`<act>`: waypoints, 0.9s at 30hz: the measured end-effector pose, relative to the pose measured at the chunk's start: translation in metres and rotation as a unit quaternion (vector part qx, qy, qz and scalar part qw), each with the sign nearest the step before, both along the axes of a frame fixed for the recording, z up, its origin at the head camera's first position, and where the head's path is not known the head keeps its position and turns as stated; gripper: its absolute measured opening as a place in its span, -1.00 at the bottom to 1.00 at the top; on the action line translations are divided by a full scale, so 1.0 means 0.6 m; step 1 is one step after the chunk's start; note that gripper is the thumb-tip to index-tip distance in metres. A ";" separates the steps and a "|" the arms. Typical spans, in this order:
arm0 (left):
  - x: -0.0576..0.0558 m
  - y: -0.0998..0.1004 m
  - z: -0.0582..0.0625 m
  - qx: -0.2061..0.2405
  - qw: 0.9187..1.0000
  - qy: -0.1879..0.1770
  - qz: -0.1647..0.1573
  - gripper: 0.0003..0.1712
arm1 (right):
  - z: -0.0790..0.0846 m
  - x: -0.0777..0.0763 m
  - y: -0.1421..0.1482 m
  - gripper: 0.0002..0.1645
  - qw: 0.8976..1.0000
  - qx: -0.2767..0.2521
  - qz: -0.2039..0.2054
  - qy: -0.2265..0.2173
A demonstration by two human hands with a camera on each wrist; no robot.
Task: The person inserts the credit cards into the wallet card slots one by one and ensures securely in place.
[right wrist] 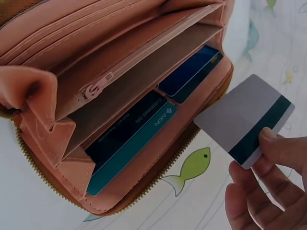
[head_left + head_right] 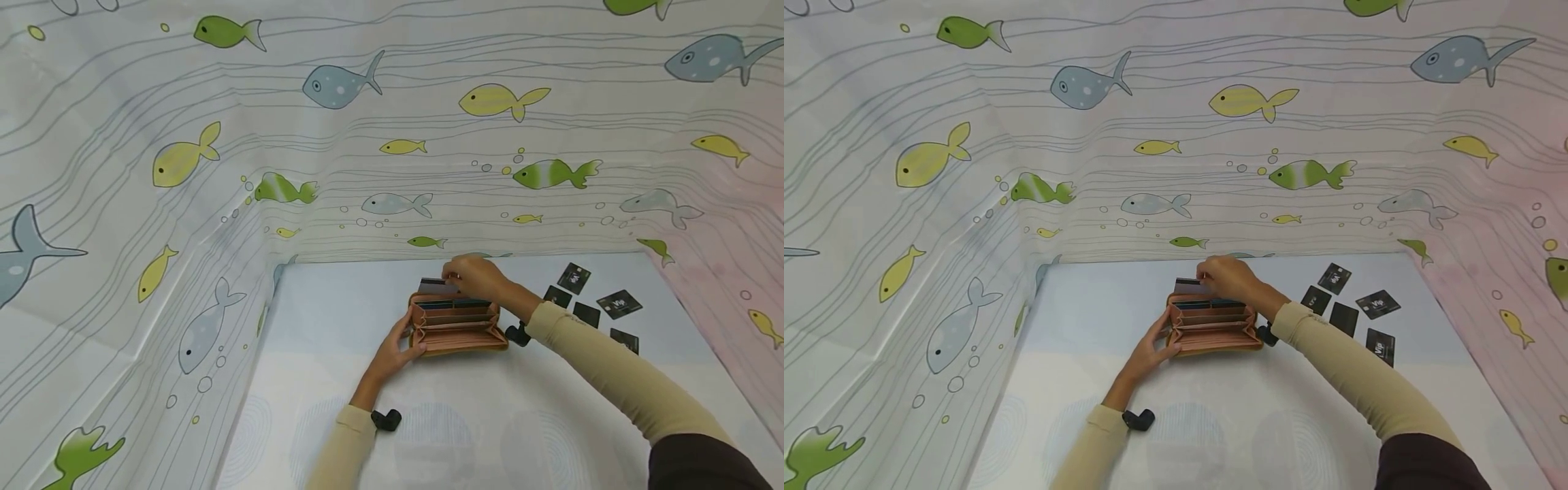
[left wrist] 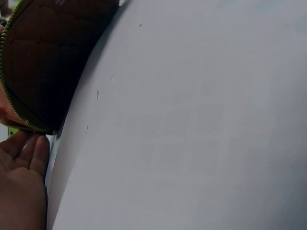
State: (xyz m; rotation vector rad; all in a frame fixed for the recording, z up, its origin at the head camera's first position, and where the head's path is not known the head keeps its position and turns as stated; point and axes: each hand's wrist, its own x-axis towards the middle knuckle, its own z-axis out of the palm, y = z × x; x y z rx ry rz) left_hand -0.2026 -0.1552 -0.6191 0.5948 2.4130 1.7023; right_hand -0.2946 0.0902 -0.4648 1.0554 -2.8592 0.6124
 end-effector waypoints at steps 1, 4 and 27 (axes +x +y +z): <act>-0.002 -0.001 -0.007 0.002 1.000 -0.002 0.002 0.01 | -0.001 0.000 -0.002 -0.89 1.000 0.002 0.001 0.001; -0.004 -0.003 -0.015 0.008 1.000 -0.002 0.005 0.02 | 0.000 0.000 -0.006 -0.89 1.000 0.001 -0.001 -0.003; -0.003 0.000 -0.023 0.019 1.000 -0.009 0.016 0.03 | -0.016 -0.004 -0.026 -0.86 0.998 0.060 -0.009 -0.007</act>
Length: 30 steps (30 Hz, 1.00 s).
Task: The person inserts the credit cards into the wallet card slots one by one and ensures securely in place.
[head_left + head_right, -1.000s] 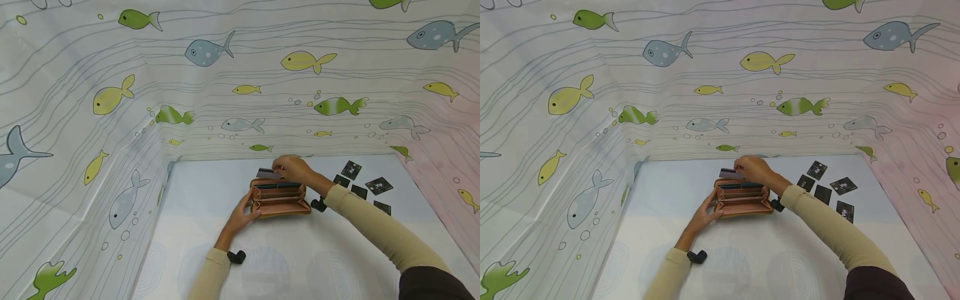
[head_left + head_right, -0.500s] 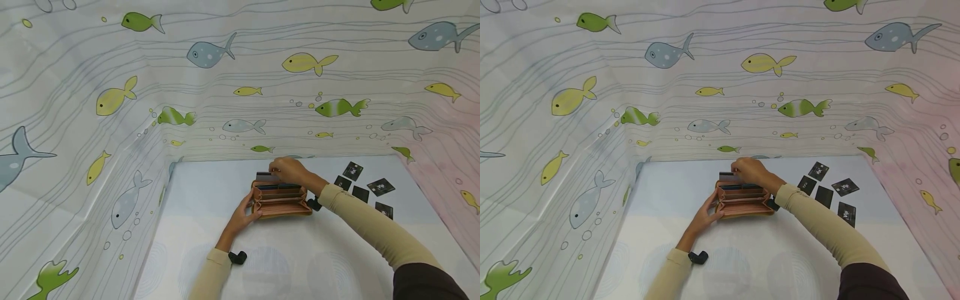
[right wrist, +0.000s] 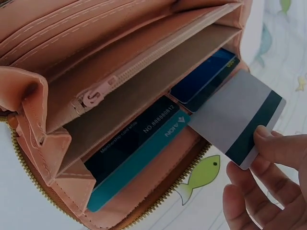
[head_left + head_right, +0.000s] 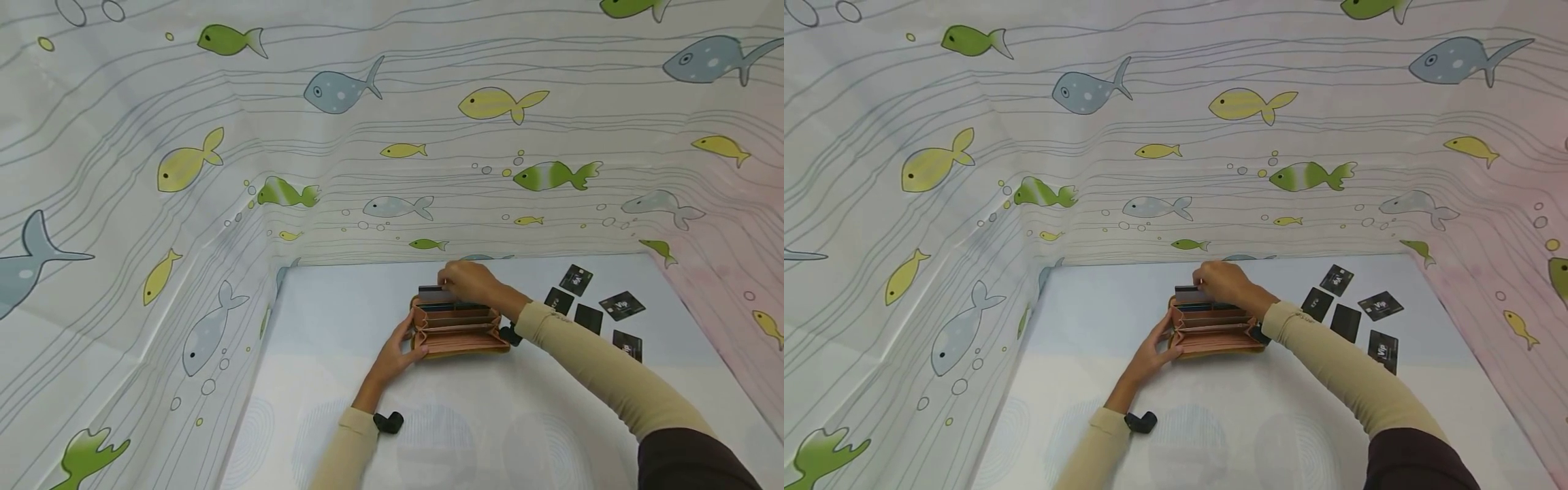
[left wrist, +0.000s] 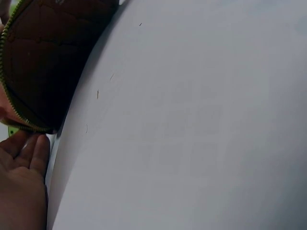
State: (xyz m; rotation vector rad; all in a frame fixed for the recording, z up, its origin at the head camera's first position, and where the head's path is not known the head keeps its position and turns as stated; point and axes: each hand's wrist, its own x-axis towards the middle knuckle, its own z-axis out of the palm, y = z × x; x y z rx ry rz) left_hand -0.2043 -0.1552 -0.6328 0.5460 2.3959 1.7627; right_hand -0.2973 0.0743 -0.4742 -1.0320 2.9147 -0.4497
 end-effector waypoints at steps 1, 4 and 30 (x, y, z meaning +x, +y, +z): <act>0.000 0.000 -0.001 -0.002 1.000 -0.001 0.000 0.03 | -0.002 0.000 -0.001 -0.86 1.000 0.000 0.003 0.003; 0.000 -0.002 -0.002 -0.013 1.000 0.000 -0.001 0.02 | -0.009 0.001 -0.004 -0.87 1.000 -0.002 0.009 0.011; 0.000 0.000 0.003 -0.025 1.000 0.006 -0.004 0.02 | -0.019 0.001 -0.007 -0.95 0.998 0.011 0.022 0.056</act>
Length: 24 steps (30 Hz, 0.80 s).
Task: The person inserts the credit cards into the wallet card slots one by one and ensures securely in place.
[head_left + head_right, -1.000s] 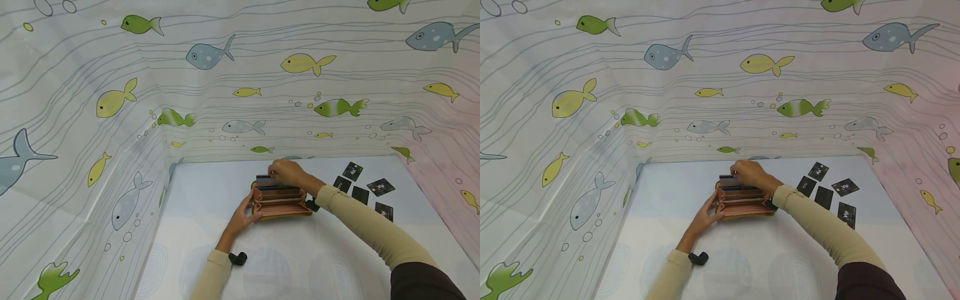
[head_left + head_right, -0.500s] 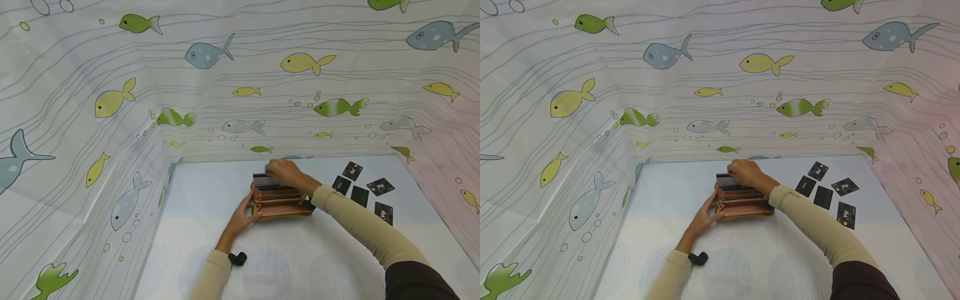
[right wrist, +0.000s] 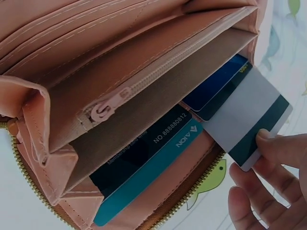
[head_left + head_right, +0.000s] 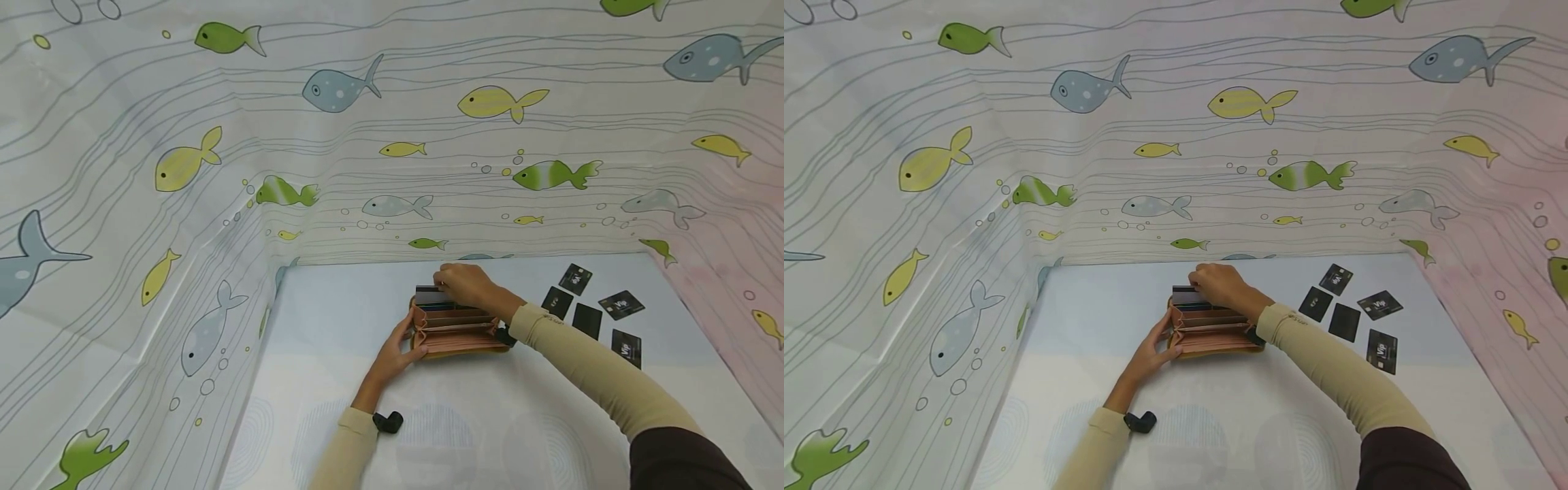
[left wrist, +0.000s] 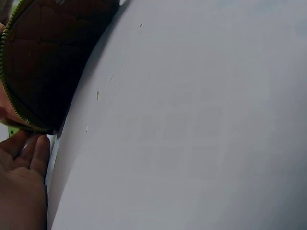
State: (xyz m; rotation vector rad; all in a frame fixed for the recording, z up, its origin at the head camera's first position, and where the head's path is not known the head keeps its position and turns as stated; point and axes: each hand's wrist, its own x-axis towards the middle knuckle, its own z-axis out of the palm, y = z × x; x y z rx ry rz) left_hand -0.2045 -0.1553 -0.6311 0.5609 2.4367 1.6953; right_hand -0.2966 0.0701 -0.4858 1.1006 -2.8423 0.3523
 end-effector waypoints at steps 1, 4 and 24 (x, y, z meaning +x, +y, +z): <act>0.000 0.000 0.000 0.001 1.000 0.000 0.000 0.02 | -0.001 -0.001 0.001 -0.94 1.000 0.002 -0.002 -0.004; 0.001 0.000 -0.001 0.003 1.000 0.002 0.000 0.02 | -0.004 -0.003 0.001 -0.91 1.000 0.006 -0.006 -0.016; -0.001 0.003 -0.004 0.010 1.000 0.018 0.007 0.02 | -0.018 -0.001 0.003 -0.93 0.999 0.027 0.022 0.000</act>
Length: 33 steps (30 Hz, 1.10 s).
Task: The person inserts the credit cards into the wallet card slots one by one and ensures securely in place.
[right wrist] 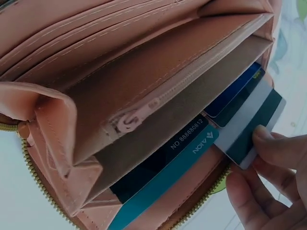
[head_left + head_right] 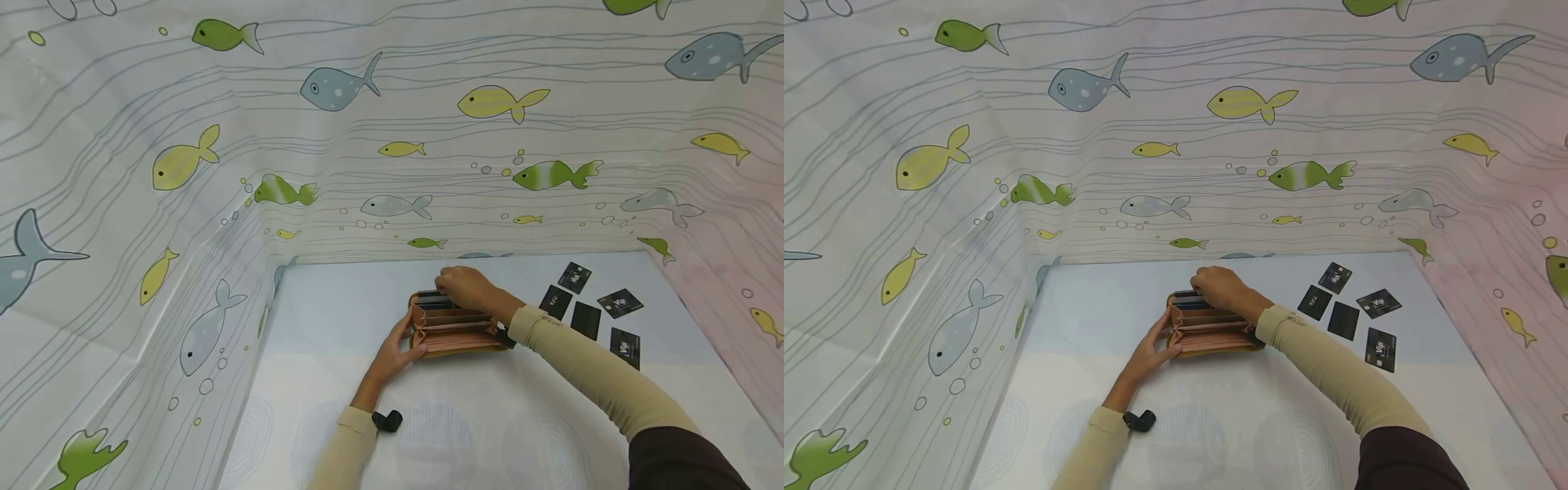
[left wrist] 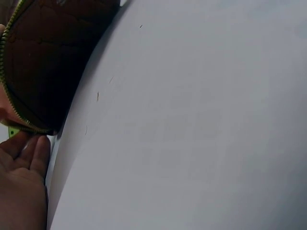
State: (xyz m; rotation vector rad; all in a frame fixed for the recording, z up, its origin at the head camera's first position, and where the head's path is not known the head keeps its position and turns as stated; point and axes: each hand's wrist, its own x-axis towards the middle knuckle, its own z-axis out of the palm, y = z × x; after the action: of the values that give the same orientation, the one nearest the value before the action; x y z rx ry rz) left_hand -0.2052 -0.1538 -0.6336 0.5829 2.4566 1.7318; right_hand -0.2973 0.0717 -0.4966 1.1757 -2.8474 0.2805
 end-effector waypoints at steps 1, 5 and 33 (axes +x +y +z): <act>0.000 0.000 0.001 -0.002 1.000 0.001 0.000 0.02 | -0.001 0.001 -0.001 -0.93 1.000 -0.002 0.000 0.000; 0.000 -0.002 0.000 0.000 1.000 -0.006 -0.006 0.02 | -0.005 0.004 -0.003 -0.91 1.000 0.004 -0.003 0.001; 0.003 -0.003 0.005 0.002 1.000 -0.020 -0.008 0.08 | -0.016 0.004 -0.024 -0.83 0.999 0.003 0.029 0.028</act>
State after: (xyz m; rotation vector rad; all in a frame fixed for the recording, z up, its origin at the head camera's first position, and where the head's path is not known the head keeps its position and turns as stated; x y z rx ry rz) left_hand -0.2036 -0.1553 -0.6308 0.5609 2.4154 1.7249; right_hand -0.2947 0.0575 -0.5059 1.2490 -2.7715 0.2371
